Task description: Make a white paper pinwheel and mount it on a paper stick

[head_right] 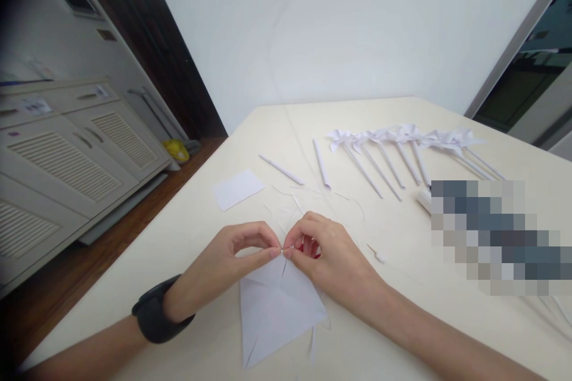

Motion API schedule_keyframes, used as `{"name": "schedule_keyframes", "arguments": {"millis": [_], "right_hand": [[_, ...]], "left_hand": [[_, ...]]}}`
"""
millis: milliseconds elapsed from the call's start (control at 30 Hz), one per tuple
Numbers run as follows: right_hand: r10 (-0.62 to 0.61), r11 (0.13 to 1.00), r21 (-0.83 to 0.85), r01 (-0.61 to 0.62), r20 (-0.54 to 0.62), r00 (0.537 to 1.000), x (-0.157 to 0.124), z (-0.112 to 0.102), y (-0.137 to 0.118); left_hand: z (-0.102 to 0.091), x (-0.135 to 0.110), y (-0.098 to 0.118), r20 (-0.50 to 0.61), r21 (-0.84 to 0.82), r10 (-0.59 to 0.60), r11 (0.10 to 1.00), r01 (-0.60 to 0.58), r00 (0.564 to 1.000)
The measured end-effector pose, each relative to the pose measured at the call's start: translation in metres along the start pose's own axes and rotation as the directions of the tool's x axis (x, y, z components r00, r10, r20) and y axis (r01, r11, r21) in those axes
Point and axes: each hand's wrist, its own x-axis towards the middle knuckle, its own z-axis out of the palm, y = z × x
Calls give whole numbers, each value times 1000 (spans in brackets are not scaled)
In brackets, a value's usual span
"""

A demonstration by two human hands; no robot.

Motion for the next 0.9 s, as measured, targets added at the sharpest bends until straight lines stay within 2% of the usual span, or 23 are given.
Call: {"name": "schedule_keyframes", "arguments": {"millis": [567,900], "right_hand": [[72,996,47,-74,37,997,2,2,6],[-7,1000,2,7,5,1000,1,0,3]], "left_hand": [[2,-3,3,-55,87,86,993,-81,995],[2,0,0,1,13,58,998,-58,998]]}}
